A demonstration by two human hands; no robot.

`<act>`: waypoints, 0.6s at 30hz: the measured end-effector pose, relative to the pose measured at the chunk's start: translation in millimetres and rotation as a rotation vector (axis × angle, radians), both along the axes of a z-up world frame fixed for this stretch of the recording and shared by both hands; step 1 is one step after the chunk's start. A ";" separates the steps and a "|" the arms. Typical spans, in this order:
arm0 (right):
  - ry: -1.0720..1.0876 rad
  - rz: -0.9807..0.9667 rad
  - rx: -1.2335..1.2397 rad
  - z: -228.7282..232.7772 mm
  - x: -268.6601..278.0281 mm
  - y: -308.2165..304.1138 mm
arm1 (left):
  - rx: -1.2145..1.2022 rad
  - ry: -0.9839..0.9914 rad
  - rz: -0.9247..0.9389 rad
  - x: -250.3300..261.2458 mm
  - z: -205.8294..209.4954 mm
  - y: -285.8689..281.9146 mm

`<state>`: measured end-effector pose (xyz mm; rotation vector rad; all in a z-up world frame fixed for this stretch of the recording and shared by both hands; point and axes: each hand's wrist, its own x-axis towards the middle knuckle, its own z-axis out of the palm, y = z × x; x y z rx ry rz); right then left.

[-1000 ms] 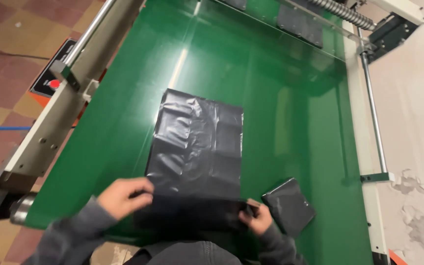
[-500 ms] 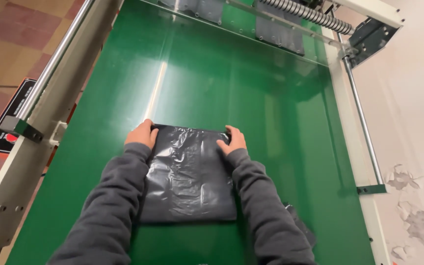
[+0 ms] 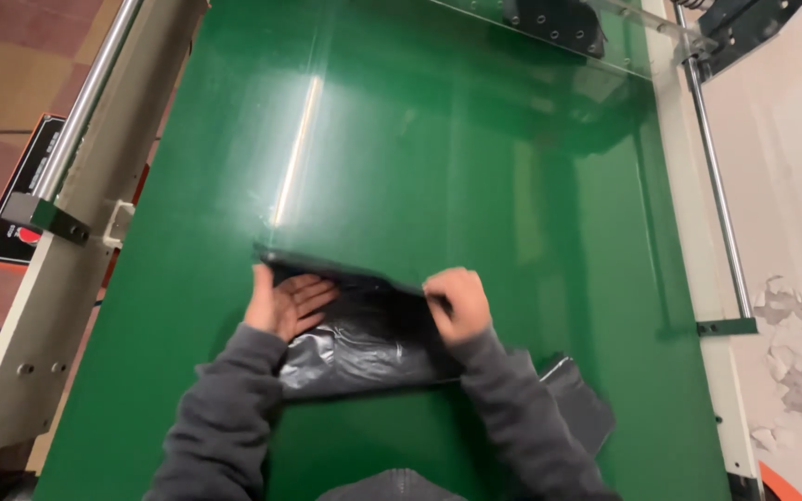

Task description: Folding plastic bags coming off a conveyor belt and placing them in a collection crate.

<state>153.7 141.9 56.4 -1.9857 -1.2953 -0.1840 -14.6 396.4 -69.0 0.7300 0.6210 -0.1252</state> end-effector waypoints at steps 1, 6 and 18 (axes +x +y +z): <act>-0.047 0.022 0.018 2.4 -18.1 -17.6 | -0.116 -0.046 0.131 -14.8 -3.0 1.7; -0.060 0.050 -0.011 -39.5 -64.1 -81.4 | -0.192 -0.257 0.294 -73.7 -42.6 -6.2; -0.187 0.136 -0.214 -12.2 -147.5 -49.9 | 2.378 -0.379 -0.427 -138.7 39.7 -69.0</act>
